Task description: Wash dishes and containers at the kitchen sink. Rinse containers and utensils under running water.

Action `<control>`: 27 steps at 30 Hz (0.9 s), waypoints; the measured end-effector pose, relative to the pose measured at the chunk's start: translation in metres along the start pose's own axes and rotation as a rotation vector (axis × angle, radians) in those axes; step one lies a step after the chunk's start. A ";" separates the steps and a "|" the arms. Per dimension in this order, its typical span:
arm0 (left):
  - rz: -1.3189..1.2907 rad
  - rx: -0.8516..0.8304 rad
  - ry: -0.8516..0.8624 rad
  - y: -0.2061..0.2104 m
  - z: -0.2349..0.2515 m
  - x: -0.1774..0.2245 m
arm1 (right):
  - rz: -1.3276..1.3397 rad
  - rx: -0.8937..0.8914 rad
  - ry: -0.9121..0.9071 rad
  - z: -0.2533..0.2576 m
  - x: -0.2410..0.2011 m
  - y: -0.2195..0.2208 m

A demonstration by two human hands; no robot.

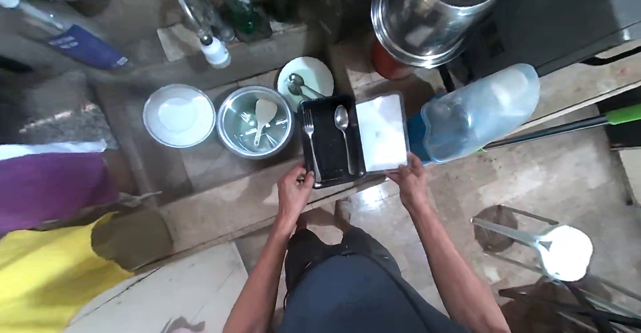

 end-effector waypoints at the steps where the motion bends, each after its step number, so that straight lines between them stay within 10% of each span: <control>1: -0.014 -0.003 -0.023 0.001 -0.002 0.002 | 0.046 0.022 0.069 0.002 0.011 0.000; 16: -0.181 -0.235 -0.043 0.147 -0.009 0.063 | 0.303 0.163 0.203 0.019 0.038 -0.032; 27: -0.145 -0.420 0.053 0.113 -0.009 0.049 | -0.156 0.158 0.119 0.008 0.016 -0.029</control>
Point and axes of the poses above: each hand's wrist, its own z-axis towards the middle knuckle, its own y-axis out of the palm, x = y × z, the point moved 8 cm from there along z, towards the middle knuckle, and after that the axes turned 15 degrees about x, right-handed, at the moved point
